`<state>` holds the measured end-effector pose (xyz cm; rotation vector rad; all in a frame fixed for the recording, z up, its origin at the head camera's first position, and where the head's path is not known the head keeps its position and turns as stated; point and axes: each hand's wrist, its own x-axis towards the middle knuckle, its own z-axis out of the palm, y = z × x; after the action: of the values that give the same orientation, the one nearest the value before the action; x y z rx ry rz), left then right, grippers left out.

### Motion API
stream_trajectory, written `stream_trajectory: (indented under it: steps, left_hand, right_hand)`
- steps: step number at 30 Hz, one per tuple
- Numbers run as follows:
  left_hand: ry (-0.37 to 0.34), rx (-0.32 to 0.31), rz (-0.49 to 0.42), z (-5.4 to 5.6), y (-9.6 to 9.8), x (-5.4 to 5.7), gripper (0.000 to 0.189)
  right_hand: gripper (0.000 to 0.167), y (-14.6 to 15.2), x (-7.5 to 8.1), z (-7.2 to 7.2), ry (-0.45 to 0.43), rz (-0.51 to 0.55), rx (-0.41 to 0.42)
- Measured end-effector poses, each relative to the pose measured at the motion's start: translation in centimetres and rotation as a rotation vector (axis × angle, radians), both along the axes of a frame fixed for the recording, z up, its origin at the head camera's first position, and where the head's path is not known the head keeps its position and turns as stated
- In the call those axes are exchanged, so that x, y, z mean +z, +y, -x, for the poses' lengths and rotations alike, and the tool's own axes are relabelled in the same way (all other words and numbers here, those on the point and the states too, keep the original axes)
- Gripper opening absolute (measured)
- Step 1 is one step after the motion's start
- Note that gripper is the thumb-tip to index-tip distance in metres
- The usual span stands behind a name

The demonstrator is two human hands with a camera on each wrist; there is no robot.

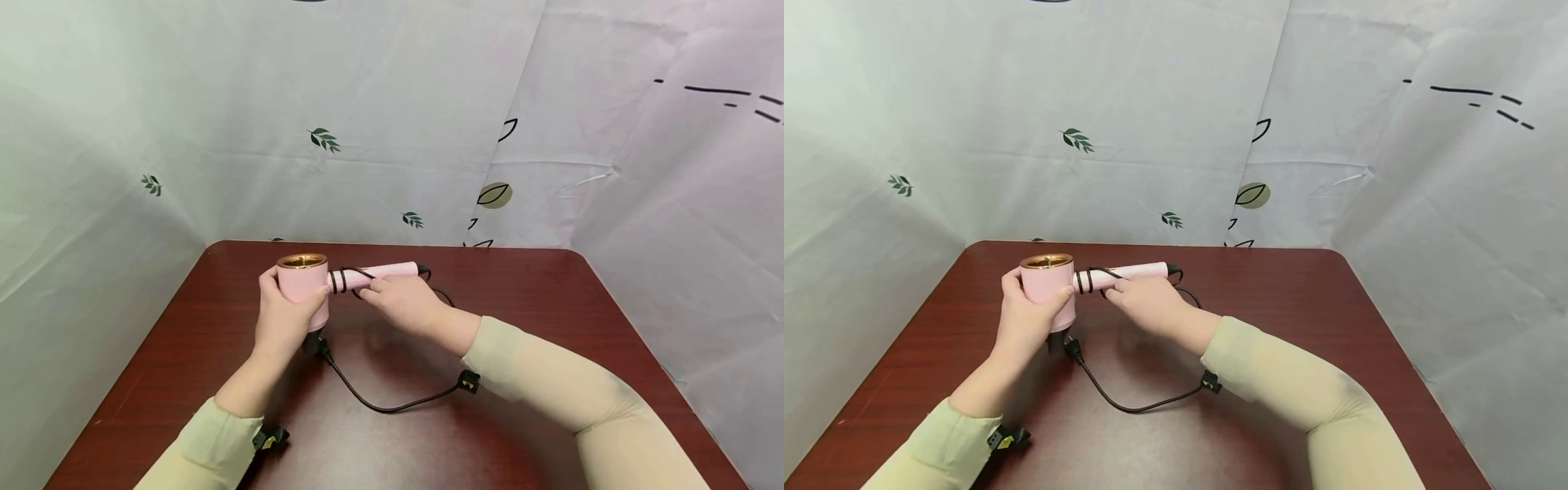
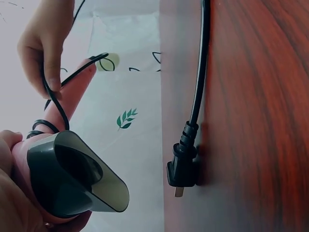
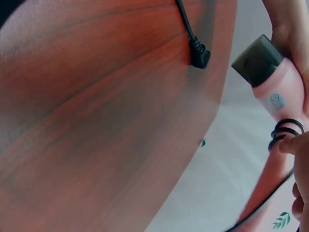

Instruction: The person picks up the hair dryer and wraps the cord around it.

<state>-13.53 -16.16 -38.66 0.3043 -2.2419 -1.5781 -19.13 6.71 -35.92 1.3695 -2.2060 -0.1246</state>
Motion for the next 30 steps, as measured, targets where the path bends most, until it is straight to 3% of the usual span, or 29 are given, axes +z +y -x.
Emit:
stream_trajectory:
  steps: [5,9,13,19,25,30]
  left_hand:
    - [-0.032,0.010,0.091,-0.3,0.0,0.1,0.095]
    - [-0.066,0.004,0.165,-0.5,0.0,0.3,0.095]
    - [-0.090,-0.019,0.209,-0.7,-0.1,0.4,0.096]
    - [-0.096,-0.089,0.241,-0.7,-0.4,0.4,0.096]
    - [-0.096,-0.200,0.228,-0.7,-0.8,0.4,0.094]
    - [-0.090,-0.255,0.221,-0.7,-1.0,0.3,0.093]
  right_hand:
    - [0.007,0.4,0.4,0.5,0.094,0.074,0.046]
    - [0.030,0.8,0.5,1.3,0.175,0.204,0.045]
    - [0.051,1.3,0.9,2.2,0.194,0.256,0.000]
    - [0.057,2.0,1.7,3.3,0.089,0.188,0.000]
    - [0.055,2.8,2.2,4.2,-0.101,0.088,0.078]
    - [0.050,3.3,2.6,4.5,-0.187,0.076,0.144]
